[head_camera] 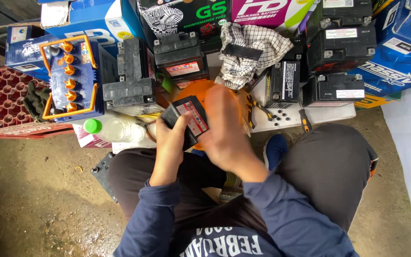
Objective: Prying open a battery casing with a screwdriver and inspecting the internal components.
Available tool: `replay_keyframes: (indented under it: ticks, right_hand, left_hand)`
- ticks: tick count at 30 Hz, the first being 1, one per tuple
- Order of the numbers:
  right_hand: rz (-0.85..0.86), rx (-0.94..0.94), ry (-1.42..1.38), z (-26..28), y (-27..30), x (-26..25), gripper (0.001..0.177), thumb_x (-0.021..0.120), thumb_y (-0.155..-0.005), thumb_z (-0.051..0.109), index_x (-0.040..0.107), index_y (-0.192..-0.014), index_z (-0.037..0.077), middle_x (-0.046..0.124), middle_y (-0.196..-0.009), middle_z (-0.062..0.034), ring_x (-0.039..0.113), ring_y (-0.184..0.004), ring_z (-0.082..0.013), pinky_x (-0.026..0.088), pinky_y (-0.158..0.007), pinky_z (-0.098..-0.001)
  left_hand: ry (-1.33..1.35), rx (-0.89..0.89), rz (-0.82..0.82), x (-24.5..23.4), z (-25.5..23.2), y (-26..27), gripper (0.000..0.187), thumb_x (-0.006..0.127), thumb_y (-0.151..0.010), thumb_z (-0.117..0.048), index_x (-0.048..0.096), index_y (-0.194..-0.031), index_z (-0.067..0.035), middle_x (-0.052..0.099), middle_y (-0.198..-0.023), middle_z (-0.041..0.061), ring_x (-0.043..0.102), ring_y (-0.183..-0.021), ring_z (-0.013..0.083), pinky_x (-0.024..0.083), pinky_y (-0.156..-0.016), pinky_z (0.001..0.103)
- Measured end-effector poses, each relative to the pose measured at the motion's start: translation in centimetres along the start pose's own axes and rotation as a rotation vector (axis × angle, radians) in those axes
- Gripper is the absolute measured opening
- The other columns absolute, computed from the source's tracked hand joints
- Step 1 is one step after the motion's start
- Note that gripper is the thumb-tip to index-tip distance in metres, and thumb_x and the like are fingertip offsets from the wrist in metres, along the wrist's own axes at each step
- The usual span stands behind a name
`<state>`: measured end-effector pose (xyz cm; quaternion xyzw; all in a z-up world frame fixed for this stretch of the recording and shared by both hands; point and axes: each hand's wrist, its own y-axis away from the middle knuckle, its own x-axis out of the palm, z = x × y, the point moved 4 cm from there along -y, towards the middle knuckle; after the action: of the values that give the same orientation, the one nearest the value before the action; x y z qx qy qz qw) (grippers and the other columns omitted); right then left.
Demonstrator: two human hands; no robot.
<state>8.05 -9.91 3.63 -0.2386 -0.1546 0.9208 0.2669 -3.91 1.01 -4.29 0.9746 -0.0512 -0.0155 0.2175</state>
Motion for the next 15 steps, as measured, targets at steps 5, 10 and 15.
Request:
replay_keyframes:
  ticks: [5,10,15]
  right_hand:
    - [0.181,0.041,0.090,-4.5,2.2,0.9,0.094,0.019,-0.102,0.069,0.012,-0.163,-0.003,0.008,-0.169,-0.0278,0.004,-0.156,-0.0464,-0.002,-0.123,-0.0622]
    - [0.018,-0.118,0.195,-2.5,2.6,1.3,0.082,0.069,-0.096,0.028,0.028,-0.160,-0.001,0.026,-0.164,-0.0329,0.021,-0.152,-0.0473,0.003,-0.126,-0.0649]
    - [0.222,0.076,0.066,-2.5,2.1,-0.1,0.084,0.015,-0.101,0.064,0.005,-0.165,0.010,0.000,-0.174,-0.0135,-0.001,-0.159,-0.0318,-0.006,-0.127,-0.0522]
  left_hand:
    - [-0.143,0.090,0.033,1.1,-3.6,2.5,0.057,0.090,-0.073,-0.028,0.058,-0.112,0.000,0.054,-0.091,0.010,0.058,-0.084,0.0217,0.053,-0.068,0.041]
    - [-0.127,0.083,0.048,1.3,-3.5,2.7,0.056,0.089,-0.074,-0.029,0.059,-0.112,0.000,0.057,-0.088,0.009,0.058,-0.083,0.0198,0.052,-0.070,0.037]
    - [-0.174,0.066,0.033,0.6,-3.0,2.5,0.061,0.090,-0.073,-0.034,0.061,-0.115,-0.001,0.060,-0.092,0.014,0.062,-0.086,0.0241,0.054,-0.073,0.043]
